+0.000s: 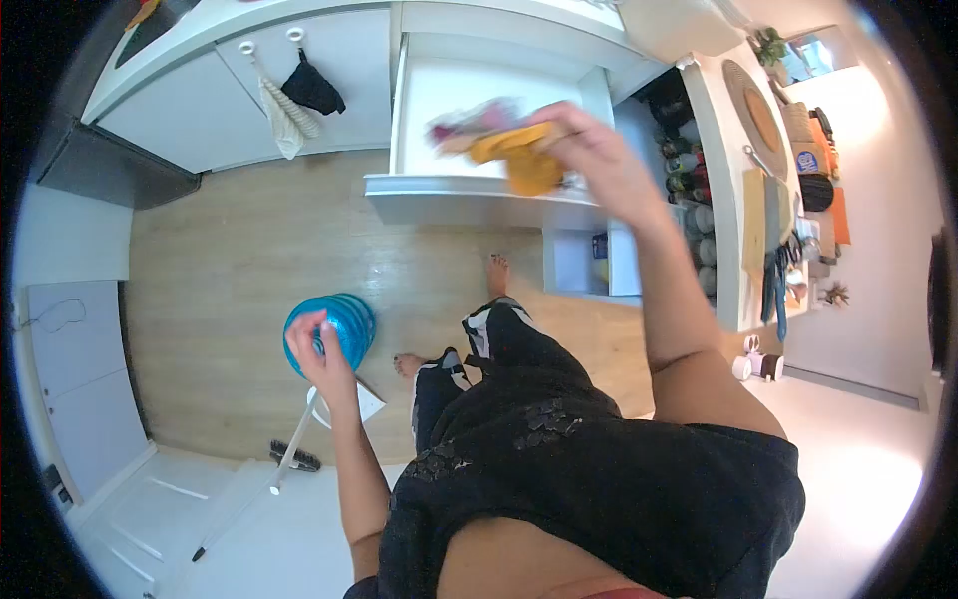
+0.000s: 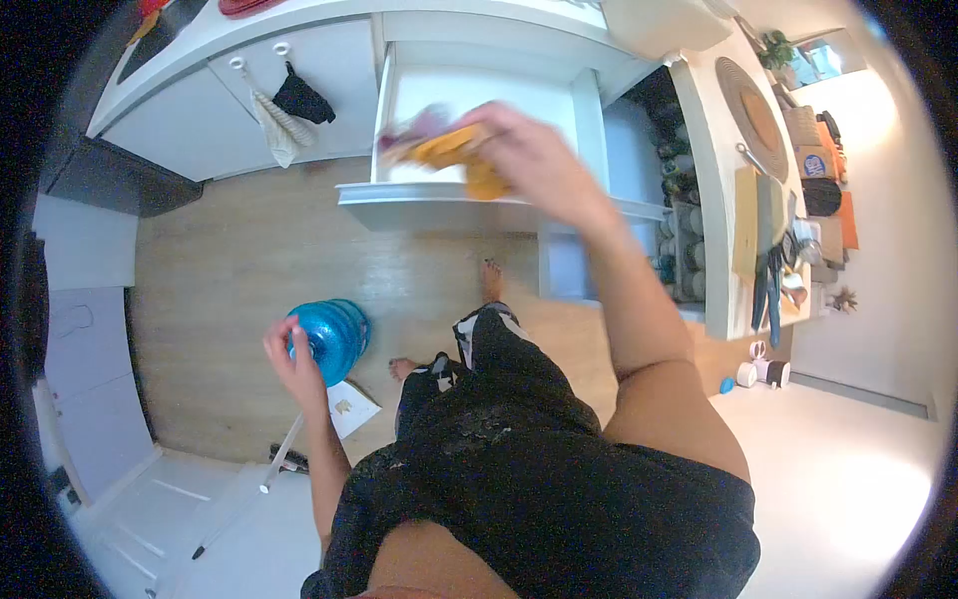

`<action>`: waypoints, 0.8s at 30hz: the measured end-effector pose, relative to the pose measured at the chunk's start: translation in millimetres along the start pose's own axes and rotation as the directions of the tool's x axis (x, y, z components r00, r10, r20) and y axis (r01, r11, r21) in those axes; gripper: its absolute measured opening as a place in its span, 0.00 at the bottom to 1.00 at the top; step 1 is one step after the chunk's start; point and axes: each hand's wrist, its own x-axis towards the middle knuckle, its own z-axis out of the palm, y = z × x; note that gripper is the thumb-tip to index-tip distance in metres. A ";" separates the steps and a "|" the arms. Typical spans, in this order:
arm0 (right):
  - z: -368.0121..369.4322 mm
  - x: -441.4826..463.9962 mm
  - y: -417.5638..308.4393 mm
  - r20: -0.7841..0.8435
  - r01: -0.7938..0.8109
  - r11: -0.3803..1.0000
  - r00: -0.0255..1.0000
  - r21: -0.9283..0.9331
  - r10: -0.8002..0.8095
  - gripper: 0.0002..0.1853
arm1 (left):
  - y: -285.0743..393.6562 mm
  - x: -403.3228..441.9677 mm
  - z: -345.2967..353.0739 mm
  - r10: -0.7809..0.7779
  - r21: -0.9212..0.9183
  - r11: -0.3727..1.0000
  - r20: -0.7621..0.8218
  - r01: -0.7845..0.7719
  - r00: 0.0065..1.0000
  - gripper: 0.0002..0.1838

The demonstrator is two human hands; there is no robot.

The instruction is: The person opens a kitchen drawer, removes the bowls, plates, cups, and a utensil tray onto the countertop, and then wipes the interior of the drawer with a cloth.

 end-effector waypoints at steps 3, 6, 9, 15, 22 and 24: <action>-84.9 22.2 71.1 -0.172 -0.197 0.980 0.966 -0.008 0.193 0.11 | 68.1 48.6 58.2 0.073 0.106 0.991 0.090 -0.083 0.993 0.06; -141.3 53.0 176.1 -0.200 -0.373 0.923 0.901 0.098 0.385 0.10 | 110.4 82.3 129.6 0.189 0.320 0.922 0.119 -0.218 0.975 0.08; -184.1 78.4 264.6 -0.192 -0.524 0.848 0.843 -0.081 0.502 0.14 | 110.7 119.2 189.1 0.193 0.523 0.834 0.022 -0.176 0.981 0.09; -203.5 113.4 424.3 -0.334 -0.371 0.803 0.915 -0.467 0.228 0.24 | 94.7 167.3 226.0 0.122 0.836 0.544 0.011 -0.076 0.992 0.11; -77.7 130.6 545.0 -0.487 -0.619 0.488 0.785 -0.616 0.382 0.30 | 65.0 150.4 234.8 -0.164 0.874 0.479 -0.002 0.081 0.986 0.12; -69.8 134.7 569.6 -0.662 -0.749 0.421 0.656 -0.511 0.363 0.32 | 60.9 154.9 231.0 -0.178 0.674 0.731 0.042 0.103 0.983 0.12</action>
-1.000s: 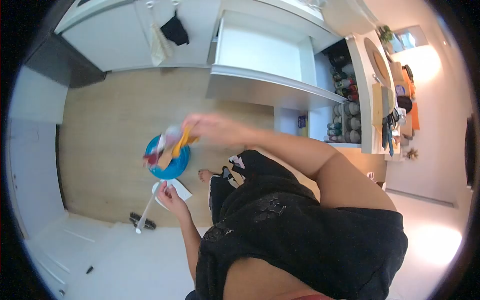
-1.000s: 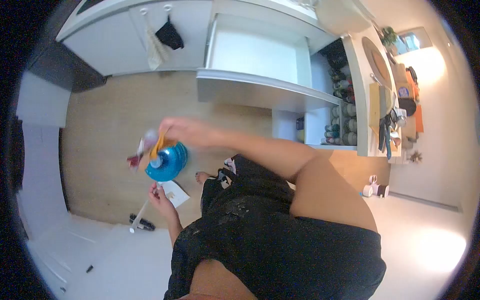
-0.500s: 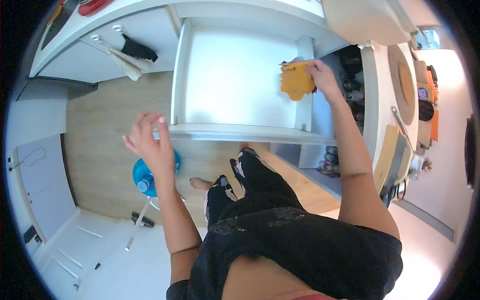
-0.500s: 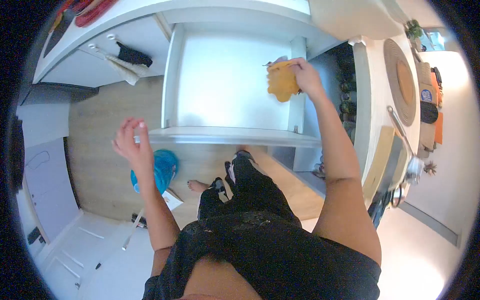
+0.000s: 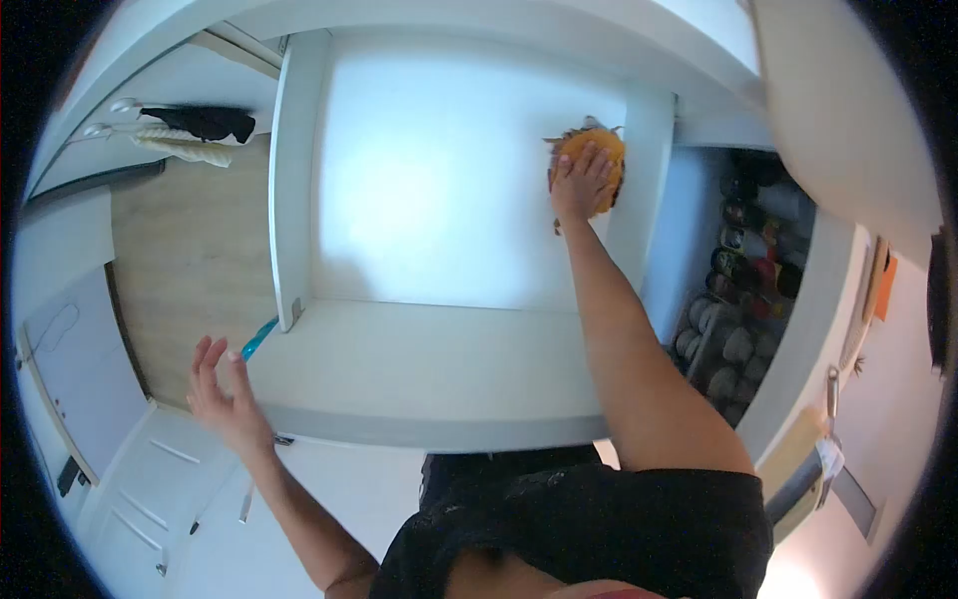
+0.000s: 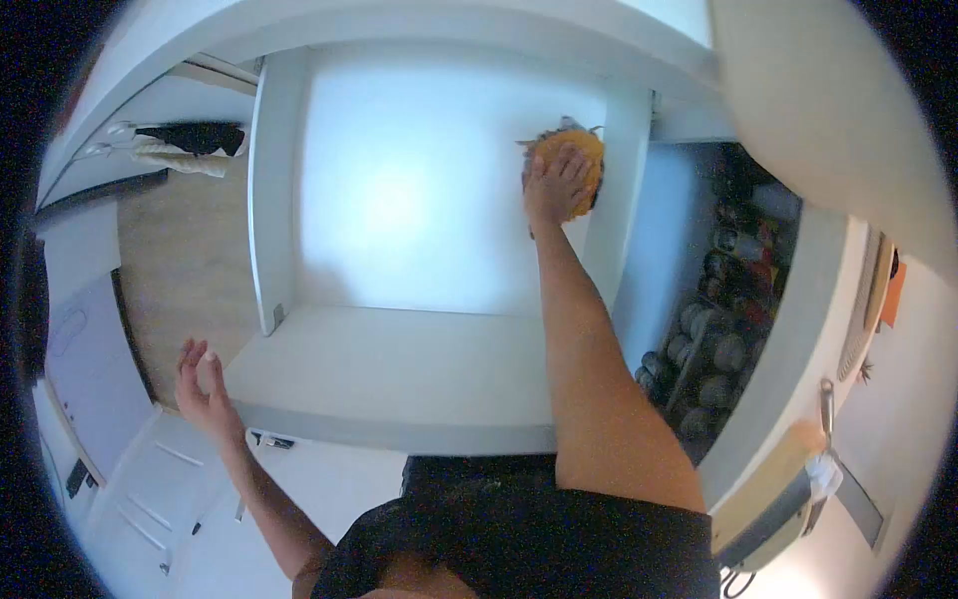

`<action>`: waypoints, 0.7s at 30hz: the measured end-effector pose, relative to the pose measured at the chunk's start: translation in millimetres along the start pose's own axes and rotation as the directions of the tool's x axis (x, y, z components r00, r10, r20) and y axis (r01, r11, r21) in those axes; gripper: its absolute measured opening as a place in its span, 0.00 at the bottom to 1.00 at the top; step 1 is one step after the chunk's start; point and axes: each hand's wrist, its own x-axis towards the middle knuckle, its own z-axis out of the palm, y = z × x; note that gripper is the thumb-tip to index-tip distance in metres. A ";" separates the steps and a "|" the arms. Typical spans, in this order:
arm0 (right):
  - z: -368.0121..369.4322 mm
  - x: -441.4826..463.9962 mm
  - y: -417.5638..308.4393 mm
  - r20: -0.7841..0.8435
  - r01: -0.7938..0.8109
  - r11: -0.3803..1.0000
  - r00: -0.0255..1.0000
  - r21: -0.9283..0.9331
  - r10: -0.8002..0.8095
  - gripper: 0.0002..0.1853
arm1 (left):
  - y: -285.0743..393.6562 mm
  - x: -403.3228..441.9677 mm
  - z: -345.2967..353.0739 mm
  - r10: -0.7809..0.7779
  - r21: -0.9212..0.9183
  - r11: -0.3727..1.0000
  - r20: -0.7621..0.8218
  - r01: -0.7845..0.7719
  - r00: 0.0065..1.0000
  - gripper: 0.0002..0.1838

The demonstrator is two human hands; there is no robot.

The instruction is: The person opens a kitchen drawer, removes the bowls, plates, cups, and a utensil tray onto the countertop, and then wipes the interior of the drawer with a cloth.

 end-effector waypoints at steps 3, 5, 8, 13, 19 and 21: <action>16.9 41.8 1.4 -0.154 0.038 0.999 0.987 0.022 -0.034 0.32 | 10.1 1.4 1.6 -0.040 0.012 0.999 0.043 0.040 0.998 0.13; 15.5 75.0 -3.9 -0.163 0.088 0.995 0.983 0.048 -0.079 0.32 | 20.2 1.9 1.6 -0.055 0.040 0.998 0.046 0.053 0.997 0.13; 14.4 135.3 -15.8 -0.154 0.162 0.985 0.977 0.063 -0.151 0.31 | 23.3 0.0 1.9 -0.071 0.076 0.995 0.052 0.067 0.996 0.14; 21.9 138.4 -53.1 -0.255 0.130 0.992 0.959 -0.005 -0.127 0.31 | 27.5 3.7 1.6 -0.091 0.107 0.991 0.116 0.079 0.989 0.15; 29.7 80.6 -172.6 0.071 0.408 0.855 0.890 0.320 -0.451 0.16 | 23.1 1.6 2.0 -0.078 0.034 0.997 0.068 0.076 0.995 0.14; 46.9 33.5 -215.1 -0.216 0.733 0.674 0.675 0.091 -0.706 0.23 | 21.2 1.9 -1.4 -0.046 0.070 0.997 0.114 0.038 0.992 0.15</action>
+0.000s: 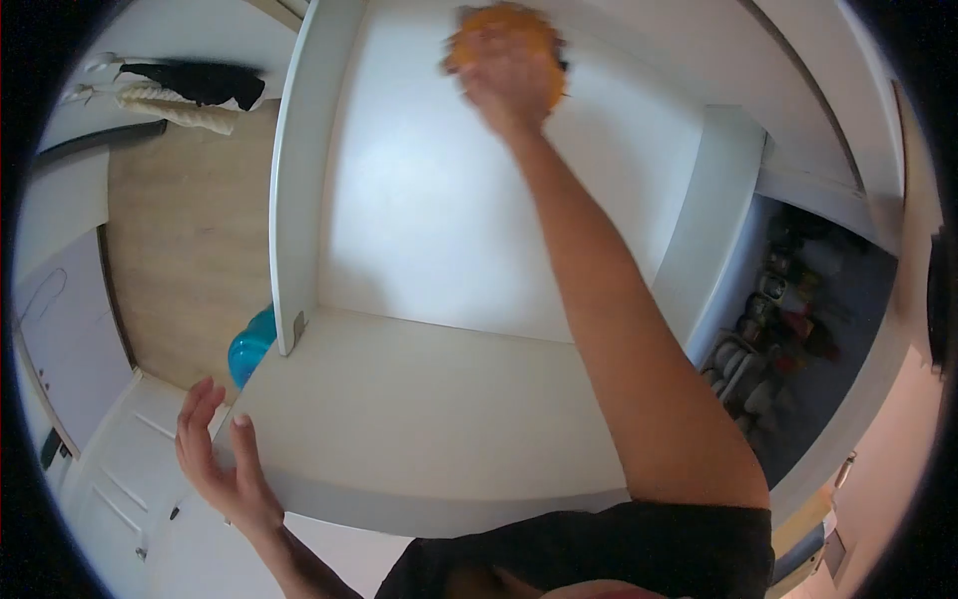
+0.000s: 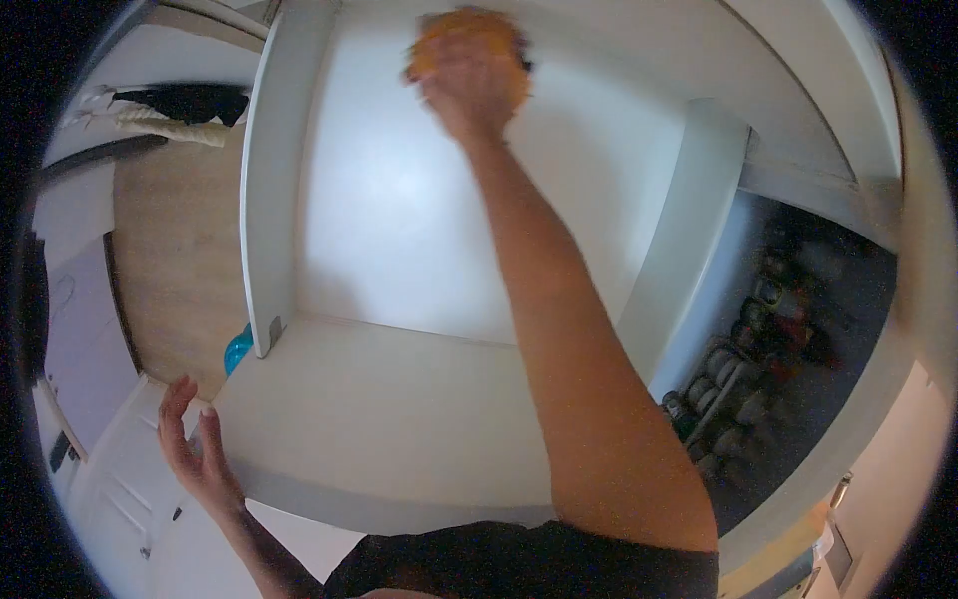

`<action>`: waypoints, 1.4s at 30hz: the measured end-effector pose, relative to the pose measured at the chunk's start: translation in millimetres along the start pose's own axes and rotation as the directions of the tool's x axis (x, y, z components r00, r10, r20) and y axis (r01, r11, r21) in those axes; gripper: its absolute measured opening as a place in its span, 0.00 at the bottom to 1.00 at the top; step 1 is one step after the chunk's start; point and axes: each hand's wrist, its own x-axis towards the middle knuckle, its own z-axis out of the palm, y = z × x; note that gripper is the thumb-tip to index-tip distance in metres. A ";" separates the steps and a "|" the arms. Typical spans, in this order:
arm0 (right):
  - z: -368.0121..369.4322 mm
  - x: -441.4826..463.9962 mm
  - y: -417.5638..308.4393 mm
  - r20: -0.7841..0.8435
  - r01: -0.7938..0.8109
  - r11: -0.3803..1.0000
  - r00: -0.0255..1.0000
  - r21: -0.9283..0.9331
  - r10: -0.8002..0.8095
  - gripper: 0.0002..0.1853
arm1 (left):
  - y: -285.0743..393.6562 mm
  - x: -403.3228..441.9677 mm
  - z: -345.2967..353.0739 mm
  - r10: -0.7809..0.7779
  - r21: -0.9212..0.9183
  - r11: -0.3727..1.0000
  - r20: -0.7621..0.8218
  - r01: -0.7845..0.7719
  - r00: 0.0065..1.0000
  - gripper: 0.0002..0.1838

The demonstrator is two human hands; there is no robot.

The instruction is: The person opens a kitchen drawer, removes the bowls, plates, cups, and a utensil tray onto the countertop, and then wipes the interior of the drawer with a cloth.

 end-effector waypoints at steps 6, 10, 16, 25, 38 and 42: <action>-54.4 -137.3 -42.2 0.301 0.395 0.855 0.815 0.336 -0.495 0.24 | 43.4 49.8 -23.3 0.197 0.350 0.855 0.465 -0.383 0.863 0.18; -76.3 -148.5 70.2 0.269 0.072 0.996 0.960 0.052 -0.083 0.27 | 43.2 173.4 53.2 0.679 -0.178 0.721 0.373 -0.670 0.632 0.27; -25.5 -73.6 147.5 -0.053 -0.371 0.885 0.927 -0.281 0.371 0.30 | 41.0 277.5 149.3 0.545 0.281 0.814 -0.065 -0.508 0.836 0.21; -34.0 -122.2 -62.6 0.161 0.348 0.877 0.895 0.331 -0.416 0.15 | 55.8 281.6 151.2 0.276 -0.270 0.947 0.420 -0.171 0.864 0.16; -47.8 97.2 71.3 -0.107 0.405 0.782 0.855 -0.474 -0.508 0.32 | 58.0 306.2 156.7 0.568 0.455 0.354 0.590 -0.817 0.574 0.09; -40.3 132.6 -22.2 -0.054 0.555 0.671 0.750 -0.491 -0.660 0.24 | 60.1 315.1 164.1 0.505 0.368 0.328 0.710 -0.870 0.491 0.13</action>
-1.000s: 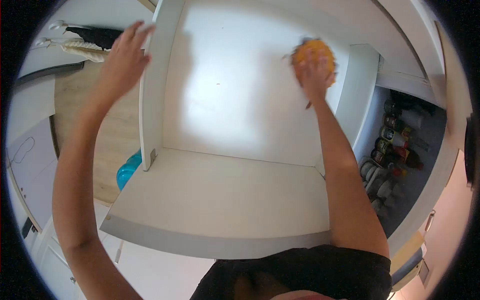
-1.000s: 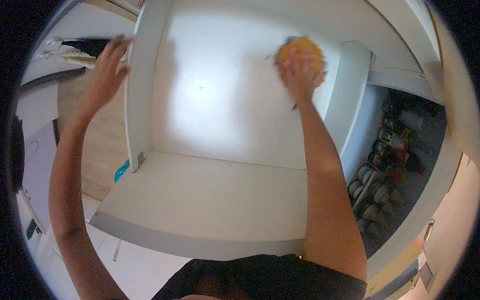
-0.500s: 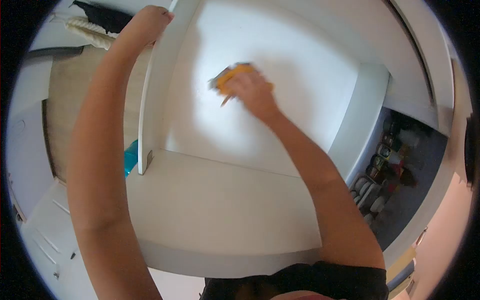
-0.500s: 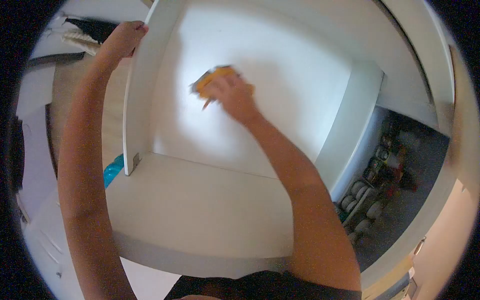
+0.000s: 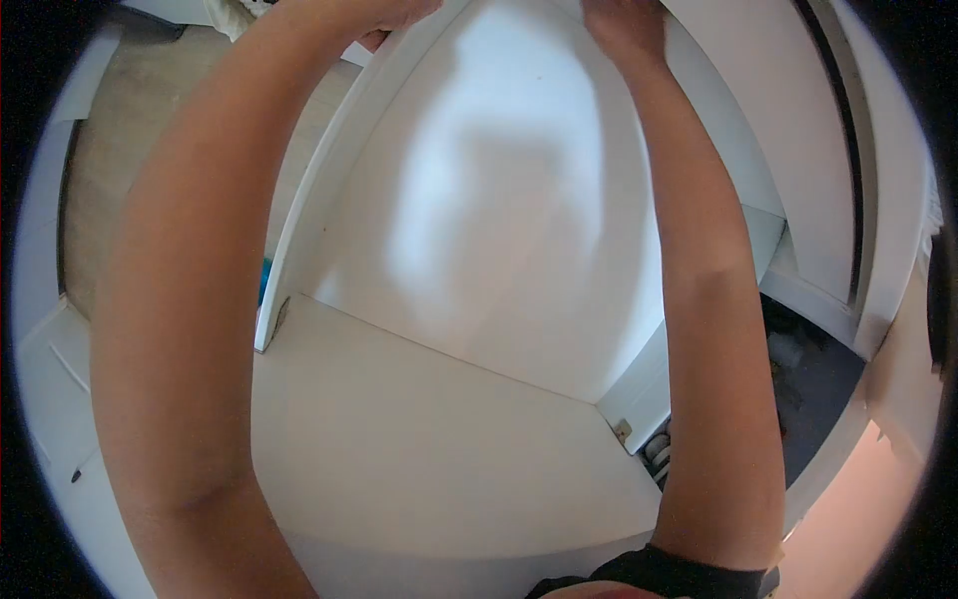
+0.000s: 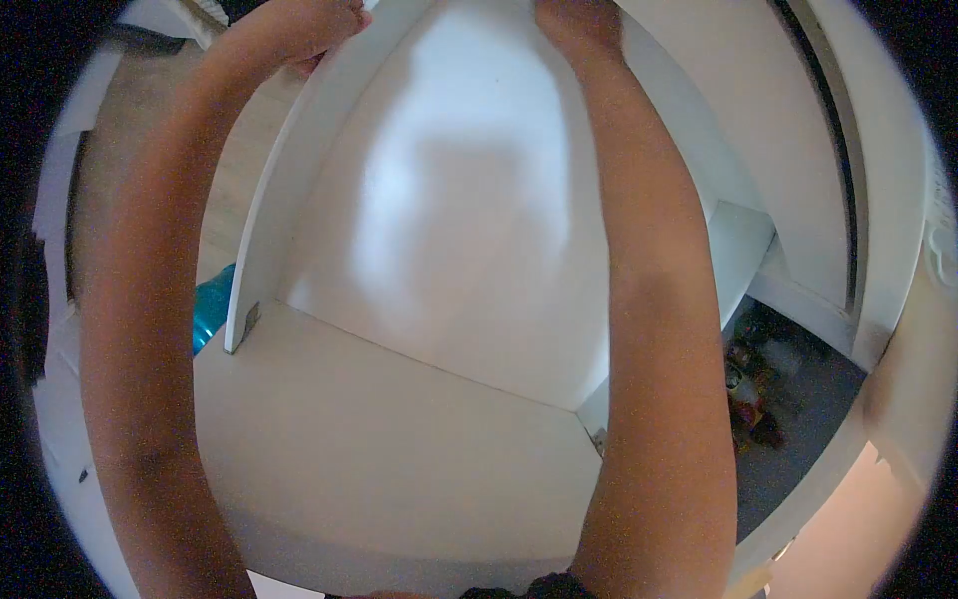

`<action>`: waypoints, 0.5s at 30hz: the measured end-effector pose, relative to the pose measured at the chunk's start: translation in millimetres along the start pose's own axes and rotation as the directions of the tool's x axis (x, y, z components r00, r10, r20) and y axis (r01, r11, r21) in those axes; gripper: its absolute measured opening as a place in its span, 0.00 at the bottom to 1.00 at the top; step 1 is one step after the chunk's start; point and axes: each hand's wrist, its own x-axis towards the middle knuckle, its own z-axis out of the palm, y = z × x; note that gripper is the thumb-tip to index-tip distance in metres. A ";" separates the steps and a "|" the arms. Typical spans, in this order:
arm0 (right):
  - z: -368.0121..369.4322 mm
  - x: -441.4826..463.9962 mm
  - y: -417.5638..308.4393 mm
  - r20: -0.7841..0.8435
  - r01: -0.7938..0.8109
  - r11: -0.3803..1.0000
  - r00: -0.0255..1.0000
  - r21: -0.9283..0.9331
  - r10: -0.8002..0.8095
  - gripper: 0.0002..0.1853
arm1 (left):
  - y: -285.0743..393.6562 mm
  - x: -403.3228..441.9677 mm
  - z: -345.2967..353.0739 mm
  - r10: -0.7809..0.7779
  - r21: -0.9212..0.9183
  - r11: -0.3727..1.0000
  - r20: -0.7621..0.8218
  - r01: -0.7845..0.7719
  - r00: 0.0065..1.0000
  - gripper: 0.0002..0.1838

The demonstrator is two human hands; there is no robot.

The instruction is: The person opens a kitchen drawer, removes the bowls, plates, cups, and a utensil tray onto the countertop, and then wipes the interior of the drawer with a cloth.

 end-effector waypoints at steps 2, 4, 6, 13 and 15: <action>-1.9 11.6 -9.5 0.007 -0.023 0.991 1.000 0.131 0.022 0.25 | 4.6 3.7 8.3 -0.232 -0.169 0.960 -0.020 0.225 0.973 0.15; -1.5 20.9 -17.3 0.016 -0.041 0.964 0.999 0.263 0.038 0.26 | 11.1 -2.3 9.6 -0.397 -0.449 0.847 -0.181 0.283 0.900 0.16; 29.7 -30.9 -7.3 0.125 0.031 0.967 0.990 0.253 -0.065 0.26 | 15.9 -4.9 8.0 -0.402 -0.470 0.836 -0.171 0.284 0.900 0.16; 47.2 -13.4 -58.0 0.200 -0.189 0.856 0.974 0.482 0.103 0.27 | 26.0 -13.6 0.0 -0.541 -0.673 0.661 -0.122 0.331 0.832 0.17; 36.4 16.3 -73.9 0.331 -0.340 0.715 0.930 0.611 0.159 0.24 | 23.8 -17.0 1.6 -0.558 -0.672 0.670 -0.176 0.315 0.811 0.16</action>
